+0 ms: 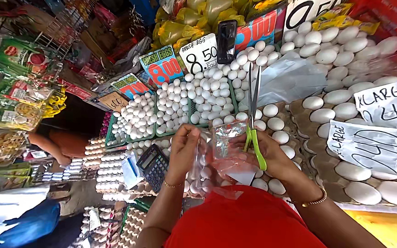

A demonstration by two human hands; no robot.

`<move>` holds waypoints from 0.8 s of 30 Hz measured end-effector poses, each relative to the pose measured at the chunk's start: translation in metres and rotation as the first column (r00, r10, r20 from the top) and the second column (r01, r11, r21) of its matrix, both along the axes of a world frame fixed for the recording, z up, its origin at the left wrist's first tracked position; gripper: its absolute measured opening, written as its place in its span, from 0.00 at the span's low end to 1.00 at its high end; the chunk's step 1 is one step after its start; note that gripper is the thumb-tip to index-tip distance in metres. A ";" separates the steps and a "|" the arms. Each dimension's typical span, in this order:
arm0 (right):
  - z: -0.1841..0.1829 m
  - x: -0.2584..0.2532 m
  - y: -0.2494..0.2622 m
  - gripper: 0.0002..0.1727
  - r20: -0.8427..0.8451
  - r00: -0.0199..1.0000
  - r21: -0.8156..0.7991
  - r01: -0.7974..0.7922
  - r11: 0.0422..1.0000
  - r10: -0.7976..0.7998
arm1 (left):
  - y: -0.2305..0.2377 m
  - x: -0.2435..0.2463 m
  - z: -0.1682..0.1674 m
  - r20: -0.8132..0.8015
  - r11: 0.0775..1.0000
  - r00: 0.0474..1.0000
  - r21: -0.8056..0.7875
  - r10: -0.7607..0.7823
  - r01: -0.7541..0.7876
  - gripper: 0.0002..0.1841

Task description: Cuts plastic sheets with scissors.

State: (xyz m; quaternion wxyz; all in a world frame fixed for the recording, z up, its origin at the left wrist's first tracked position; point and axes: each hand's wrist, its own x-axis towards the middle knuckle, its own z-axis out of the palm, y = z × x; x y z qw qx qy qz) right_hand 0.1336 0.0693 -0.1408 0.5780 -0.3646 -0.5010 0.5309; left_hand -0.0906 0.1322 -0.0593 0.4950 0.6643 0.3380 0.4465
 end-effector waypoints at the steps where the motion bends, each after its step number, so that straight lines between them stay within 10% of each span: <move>1: 0.002 -0.003 0.000 0.32 -0.031 0.999 -0.013 -0.028 1.000 0.027 | 0.001 0.003 -0.001 -0.026 1.000 1.000 -0.021 -0.010 0.010 0.08; 8: 0.016 -0.027 0.004 0.23 -0.230 0.972 -0.056 -0.065 0.996 0.050 | 0.004 0.009 0.004 -0.105 0.990 0.985 -0.041 -0.139 0.135 0.09; 24: 0.042 -0.034 0.003 0.19 -0.034 0.996 0.100 -0.077 0.992 0.080 | 0.009 -0.011 0.047 -0.395 0.900 0.914 0.359 -0.094 0.248 0.13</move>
